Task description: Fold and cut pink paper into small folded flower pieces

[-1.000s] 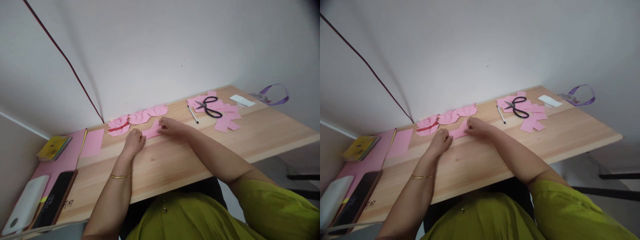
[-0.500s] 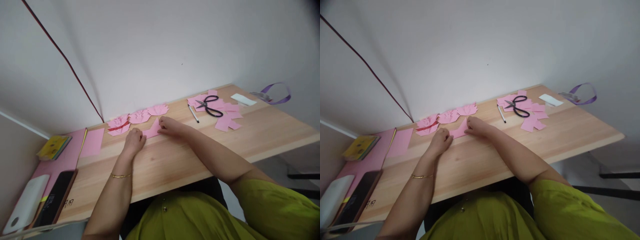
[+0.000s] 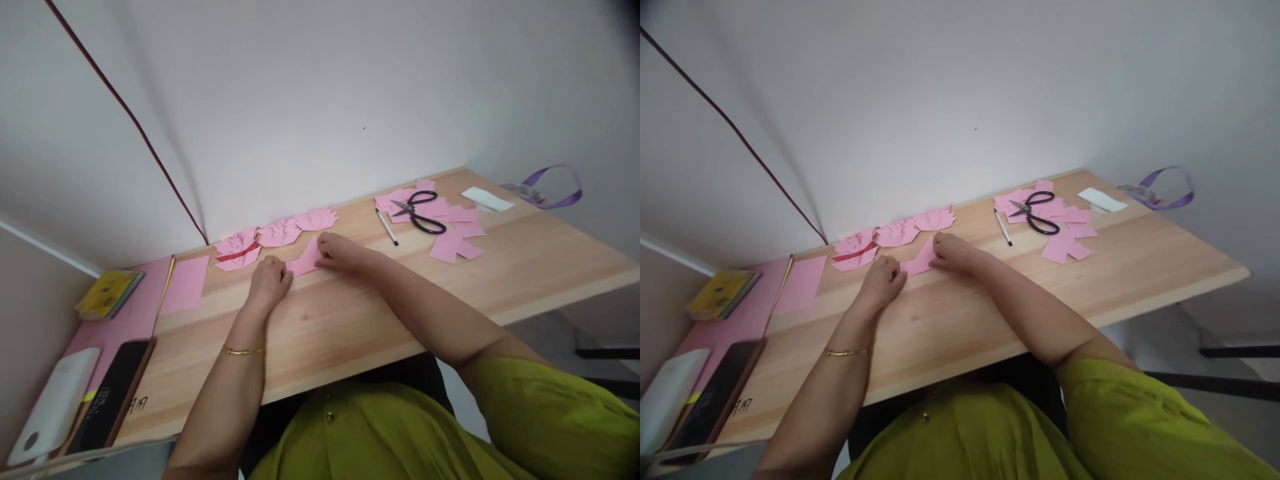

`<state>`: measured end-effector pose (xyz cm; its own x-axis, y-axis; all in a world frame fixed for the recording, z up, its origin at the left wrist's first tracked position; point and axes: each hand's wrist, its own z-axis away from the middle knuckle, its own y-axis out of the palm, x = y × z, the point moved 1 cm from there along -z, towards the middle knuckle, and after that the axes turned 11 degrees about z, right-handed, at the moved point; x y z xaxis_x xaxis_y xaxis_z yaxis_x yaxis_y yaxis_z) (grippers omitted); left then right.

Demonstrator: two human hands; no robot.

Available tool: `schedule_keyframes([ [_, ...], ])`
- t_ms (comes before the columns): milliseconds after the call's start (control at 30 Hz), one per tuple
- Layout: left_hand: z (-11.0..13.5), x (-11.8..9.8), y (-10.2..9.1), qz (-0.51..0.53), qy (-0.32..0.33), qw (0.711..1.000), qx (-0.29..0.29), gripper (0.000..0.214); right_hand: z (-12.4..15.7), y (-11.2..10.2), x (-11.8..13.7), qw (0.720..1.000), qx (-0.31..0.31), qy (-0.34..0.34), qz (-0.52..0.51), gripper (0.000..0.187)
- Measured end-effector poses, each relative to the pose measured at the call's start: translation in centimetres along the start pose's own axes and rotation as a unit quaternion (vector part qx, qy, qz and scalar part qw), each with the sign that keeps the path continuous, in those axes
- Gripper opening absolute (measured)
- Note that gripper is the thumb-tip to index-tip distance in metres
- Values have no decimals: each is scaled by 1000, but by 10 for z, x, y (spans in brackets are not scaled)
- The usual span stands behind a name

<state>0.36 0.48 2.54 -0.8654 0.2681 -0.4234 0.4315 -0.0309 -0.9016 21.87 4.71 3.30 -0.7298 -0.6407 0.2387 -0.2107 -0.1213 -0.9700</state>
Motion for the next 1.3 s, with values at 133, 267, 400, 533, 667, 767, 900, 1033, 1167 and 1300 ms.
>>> schedule_keyframes([
  [133,-1,2,0,7,-6,1000,10,21,0,1,0,1000,-1,-4,4,28],
  [267,-2,2,1,-8,-8,1000,14,22,0,1,0,1000,-2,-8,2,28],
  [400,-2,0,1,-29,-13,999,15,24,-1,2,-2,1000,-5,-11,3,27],
  [533,-1,-3,0,-48,-13,999,16,25,-1,3,-2,1000,-6,-12,6,27],
  [667,0,-4,1,-60,-13,998,15,27,-1,2,-2,1000,-3,-9,8,27],
  [767,0,-5,1,-59,-14,998,11,26,-1,1,-1,1000,1,-7,10,27],
  [900,0,-6,0,-60,-19,998,1,24,-1,2,-1,1000,3,-3,17,28],
  [1033,2,-6,-1,-56,-21,998,-1,21,-1,2,-1,1000,2,-8,22,26],
  [1167,4,-9,0,-54,5,996,-71,31,0,1,0,1000,4,-13,25,25],
  [1300,3,-12,7,-77,110,988,-71,52,-1,1,0,1000,0,-11,21,24],
])
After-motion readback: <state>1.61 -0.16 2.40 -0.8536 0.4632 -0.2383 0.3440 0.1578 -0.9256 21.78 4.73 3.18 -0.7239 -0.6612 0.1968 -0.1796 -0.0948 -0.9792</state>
